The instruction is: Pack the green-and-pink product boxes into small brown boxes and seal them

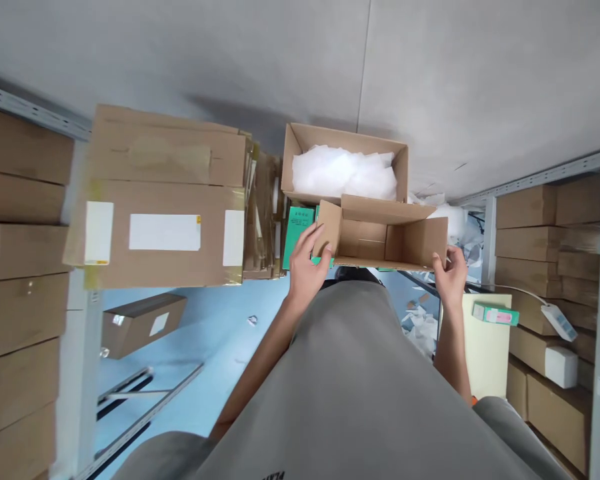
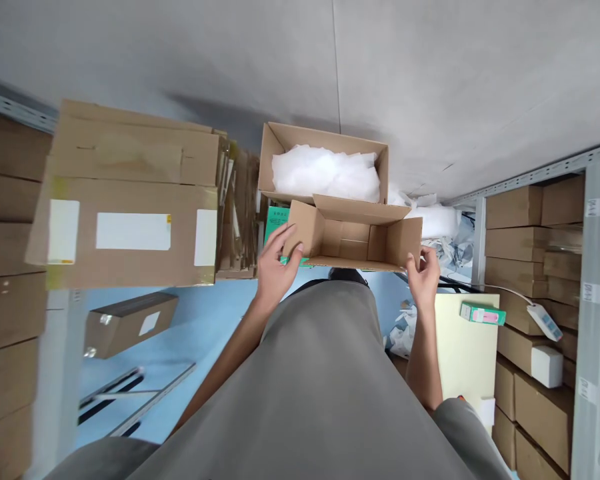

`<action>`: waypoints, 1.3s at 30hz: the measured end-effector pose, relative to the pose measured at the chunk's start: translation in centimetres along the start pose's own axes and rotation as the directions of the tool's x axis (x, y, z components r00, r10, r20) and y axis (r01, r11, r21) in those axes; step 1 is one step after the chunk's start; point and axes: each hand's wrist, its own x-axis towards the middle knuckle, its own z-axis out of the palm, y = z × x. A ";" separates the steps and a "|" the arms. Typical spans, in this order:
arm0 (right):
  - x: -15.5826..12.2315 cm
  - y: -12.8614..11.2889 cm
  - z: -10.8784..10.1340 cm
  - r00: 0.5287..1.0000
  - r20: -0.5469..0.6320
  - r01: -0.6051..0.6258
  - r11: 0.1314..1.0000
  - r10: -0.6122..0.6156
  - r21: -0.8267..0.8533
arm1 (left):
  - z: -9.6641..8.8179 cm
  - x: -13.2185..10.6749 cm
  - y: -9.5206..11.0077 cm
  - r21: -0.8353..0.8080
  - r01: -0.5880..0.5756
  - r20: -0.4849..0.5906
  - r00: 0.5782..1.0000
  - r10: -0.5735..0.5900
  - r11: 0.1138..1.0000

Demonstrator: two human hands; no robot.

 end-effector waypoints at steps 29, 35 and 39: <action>24.0 -8.6 20.5 0.502 0.864 0.788 0.397 0.027 -0.470 | 0.7 3.1 4.8 0.157 -0.057 0.059 0.997 0.048 0.986; 22.2 -11.8 14.1 0.582 0.781 0.721 0.588 -0.226 -0.367 | 0.9 3.4 4.9 0.166 -0.120 0.089 0.990 0.107 0.979; 17.9 -14.4 7.6 0.587 0.656 0.715 0.685 -0.475 -0.144 | 0.9 3.8 5.2 0.166 -0.151 0.093 0.986 0.137 0.975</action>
